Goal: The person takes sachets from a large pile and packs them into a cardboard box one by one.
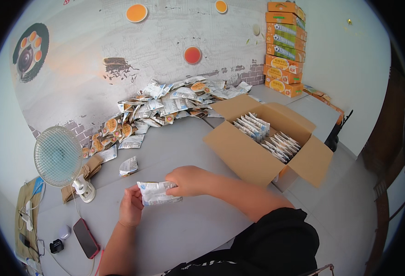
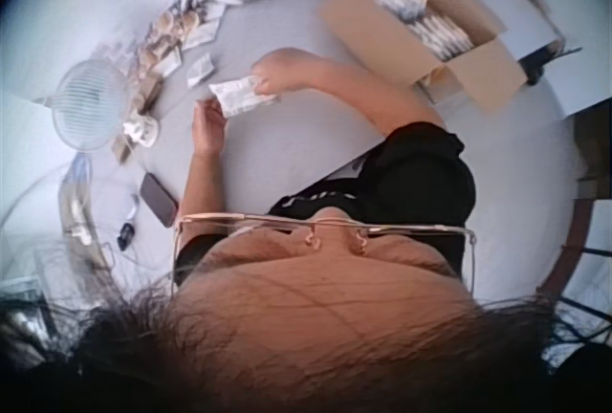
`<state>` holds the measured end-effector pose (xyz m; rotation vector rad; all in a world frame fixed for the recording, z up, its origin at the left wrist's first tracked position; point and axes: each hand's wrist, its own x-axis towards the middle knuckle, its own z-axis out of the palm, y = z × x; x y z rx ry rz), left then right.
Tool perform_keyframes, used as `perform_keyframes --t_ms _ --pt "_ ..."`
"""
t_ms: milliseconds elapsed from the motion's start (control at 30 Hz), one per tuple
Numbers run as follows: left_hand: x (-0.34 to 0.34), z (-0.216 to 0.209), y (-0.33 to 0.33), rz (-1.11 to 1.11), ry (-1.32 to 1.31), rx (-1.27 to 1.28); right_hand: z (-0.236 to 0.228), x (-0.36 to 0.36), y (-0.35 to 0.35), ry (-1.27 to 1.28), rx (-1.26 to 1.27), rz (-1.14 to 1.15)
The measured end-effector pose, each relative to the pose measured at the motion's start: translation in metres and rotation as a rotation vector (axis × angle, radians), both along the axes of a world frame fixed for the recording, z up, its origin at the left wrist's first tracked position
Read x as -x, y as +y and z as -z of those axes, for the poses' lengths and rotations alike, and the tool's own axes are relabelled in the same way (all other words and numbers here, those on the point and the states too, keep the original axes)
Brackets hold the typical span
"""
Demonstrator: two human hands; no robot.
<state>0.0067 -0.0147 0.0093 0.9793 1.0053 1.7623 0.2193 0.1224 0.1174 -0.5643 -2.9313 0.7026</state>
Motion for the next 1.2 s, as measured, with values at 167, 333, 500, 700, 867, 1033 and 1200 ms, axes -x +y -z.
perform_keyframes --t_ms 167,333,500,700,867,1033,1200 --pt "0.020 0.002 0.002 -0.090 0.024 0.123 -0.028 -0.078 0.035 0.245 -0.274 0.182" --pt "0.016 -0.001 -0.002 -0.038 0.073 0.159 -0.088 -0.154 0.086 0.279 -0.157 0.719" --pt "0.006 -0.004 0.005 -0.046 0.099 0.256 -0.080 -0.228 0.180 0.385 -0.385 1.077" --pt "0.011 -0.001 0.004 -0.067 0.100 0.295 -0.030 -0.244 0.248 0.176 -0.518 1.198" --pt "0.015 0.001 0.004 -0.058 0.084 0.314 0.025 -0.249 0.301 -0.160 -0.463 1.231" --pt "0.014 -0.003 0.008 -0.026 0.086 0.331 0.044 -0.264 0.328 -0.105 0.028 1.182" --pt "0.013 -0.007 0.005 -0.047 0.097 0.361 0.045 -0.276 0.327 0.221 0.393 1.202"
